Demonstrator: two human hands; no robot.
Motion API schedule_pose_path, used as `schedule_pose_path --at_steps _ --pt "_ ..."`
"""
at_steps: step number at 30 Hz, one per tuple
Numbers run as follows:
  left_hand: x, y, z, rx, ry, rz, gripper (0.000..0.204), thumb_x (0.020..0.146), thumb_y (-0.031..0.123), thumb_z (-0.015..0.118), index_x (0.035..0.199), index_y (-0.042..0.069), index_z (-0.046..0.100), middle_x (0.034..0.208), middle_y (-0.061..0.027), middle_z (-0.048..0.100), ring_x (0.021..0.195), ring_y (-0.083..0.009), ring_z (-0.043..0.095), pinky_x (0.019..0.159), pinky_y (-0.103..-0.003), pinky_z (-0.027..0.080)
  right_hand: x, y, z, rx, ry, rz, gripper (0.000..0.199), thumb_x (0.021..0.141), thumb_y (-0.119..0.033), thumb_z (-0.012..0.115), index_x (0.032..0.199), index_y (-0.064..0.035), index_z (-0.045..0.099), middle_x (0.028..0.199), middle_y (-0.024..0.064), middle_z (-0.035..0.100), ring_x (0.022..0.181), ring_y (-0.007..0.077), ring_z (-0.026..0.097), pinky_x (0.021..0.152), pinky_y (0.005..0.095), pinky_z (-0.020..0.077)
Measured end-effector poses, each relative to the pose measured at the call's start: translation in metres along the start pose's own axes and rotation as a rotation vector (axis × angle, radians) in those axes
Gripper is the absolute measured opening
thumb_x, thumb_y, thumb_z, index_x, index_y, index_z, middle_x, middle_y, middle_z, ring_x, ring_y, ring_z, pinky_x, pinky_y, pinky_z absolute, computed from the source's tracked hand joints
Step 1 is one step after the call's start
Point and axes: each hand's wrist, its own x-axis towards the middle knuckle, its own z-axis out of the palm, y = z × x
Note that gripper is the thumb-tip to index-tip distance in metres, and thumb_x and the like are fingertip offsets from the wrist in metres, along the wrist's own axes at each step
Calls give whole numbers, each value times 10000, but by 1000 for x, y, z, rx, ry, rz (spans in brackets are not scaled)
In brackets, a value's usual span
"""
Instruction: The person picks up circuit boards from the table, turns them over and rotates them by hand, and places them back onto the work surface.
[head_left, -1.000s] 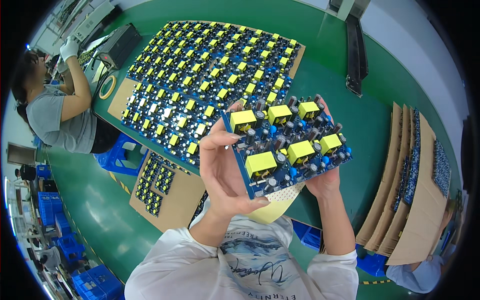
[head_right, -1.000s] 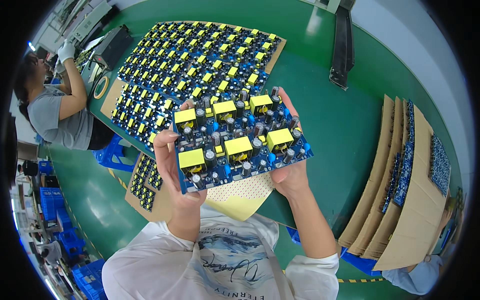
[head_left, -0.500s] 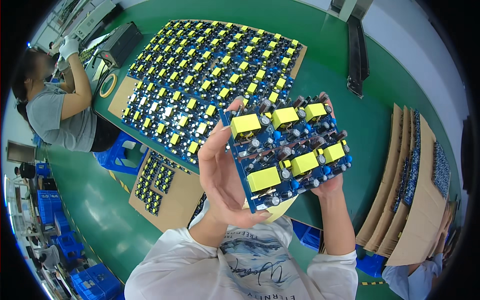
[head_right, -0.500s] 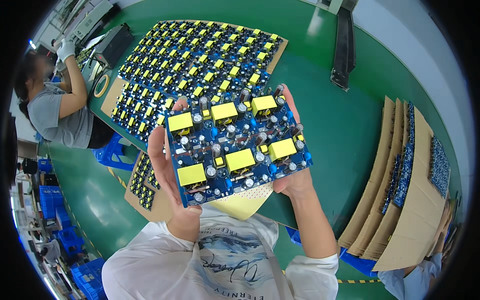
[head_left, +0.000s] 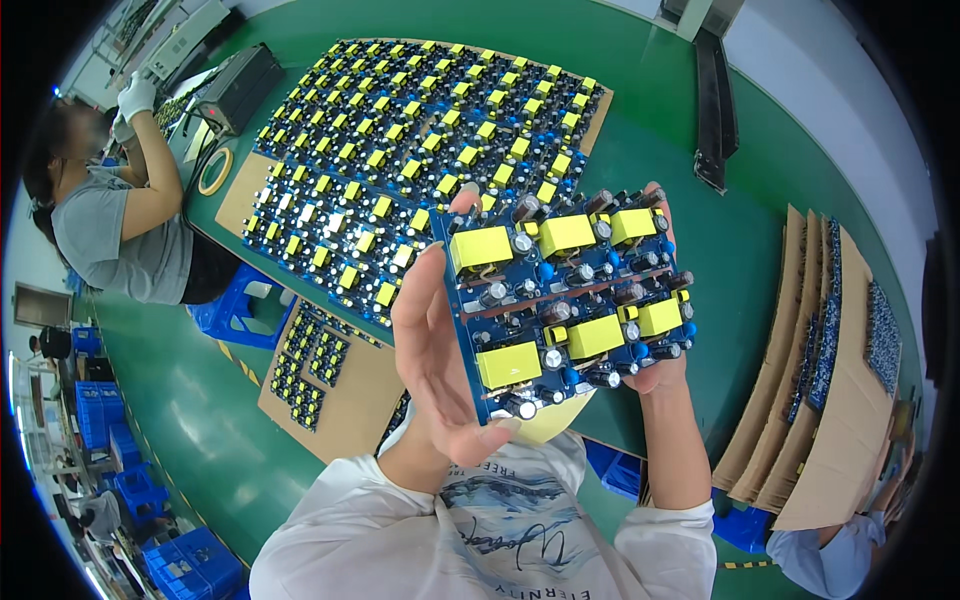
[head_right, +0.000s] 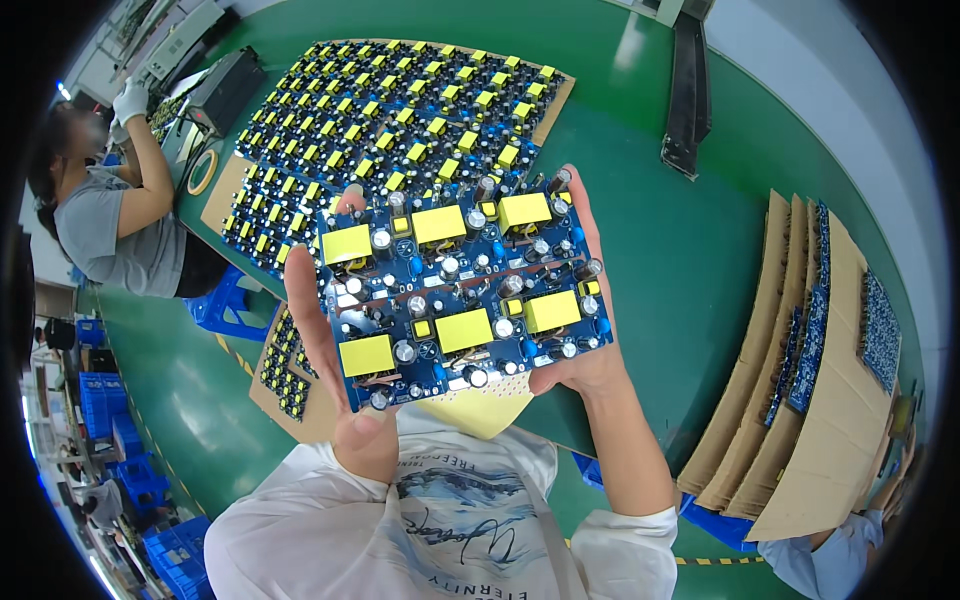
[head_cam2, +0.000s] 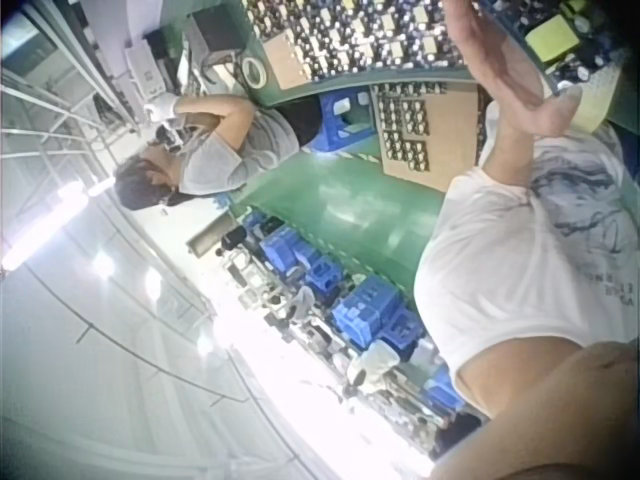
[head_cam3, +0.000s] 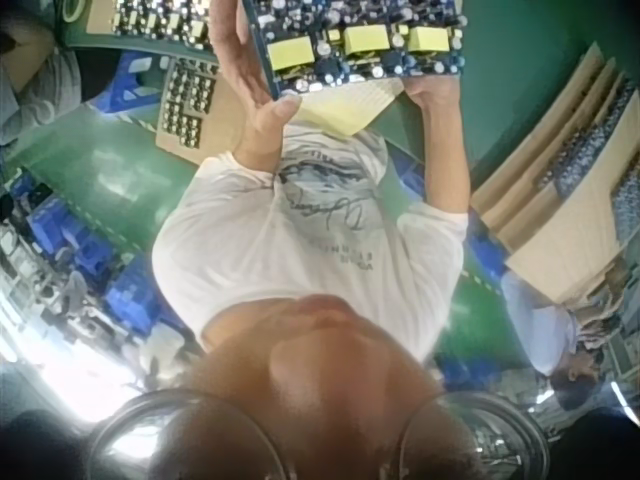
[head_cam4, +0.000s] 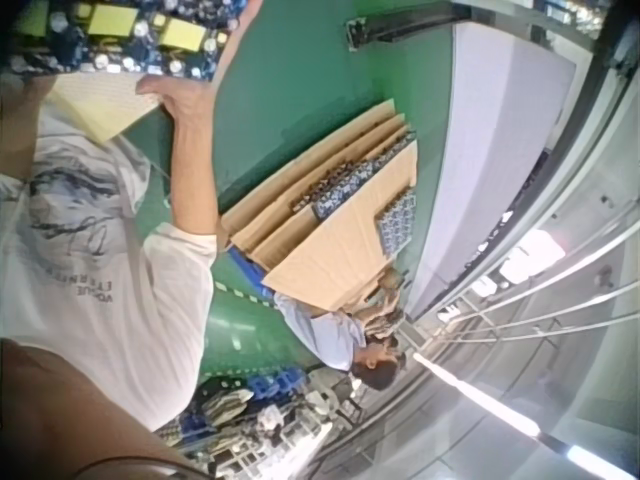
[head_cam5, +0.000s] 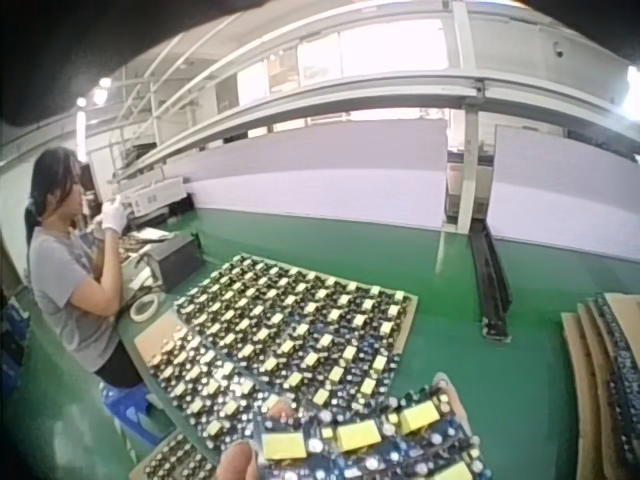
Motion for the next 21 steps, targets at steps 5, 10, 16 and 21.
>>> schedule_pose_path --at_steps 5,10,16,21 --pt "0 2 6 -16 93 -46 1031 567 189 728 1382 45 113 1407 -273 59 1274 -322 273 1039 -428 248 -1 2 -1 22 7 0 1445 253 -371 898 1382 -36 61 1297 132 394 1196 264 409 1001 407 343" --pt "0 0 6 30 110 -38 1033 566 182 742 1377 30 120 1400 -279 97 1283 -324 256 1044 -432 231 0 4 -3 49 -32 -9 1423 270 -383 888 1384 -50 68 1309 122 380 1199 265 404 1001 412 344" --pt "1 -5 2 33 83 -21 1051 542 157 765 1370 18 134 1395 -278 117 1281 -324 259 1040 -434 242 1 4 -5 79 -22 59 1393 289 -411 865 1384 -60 79 1329 110 352 1202 262 398 997 414 352" --pt "1 -2 -6 117 44 -47 1046 527 137 776 1362 15 157 1392 -273 134 1269 -320 280 1035 -433 258 0 4 -1 75 -10 25 1371 303 -428 859 1381 -58 96 1337 109 339 1205 259 392 999 416 351"
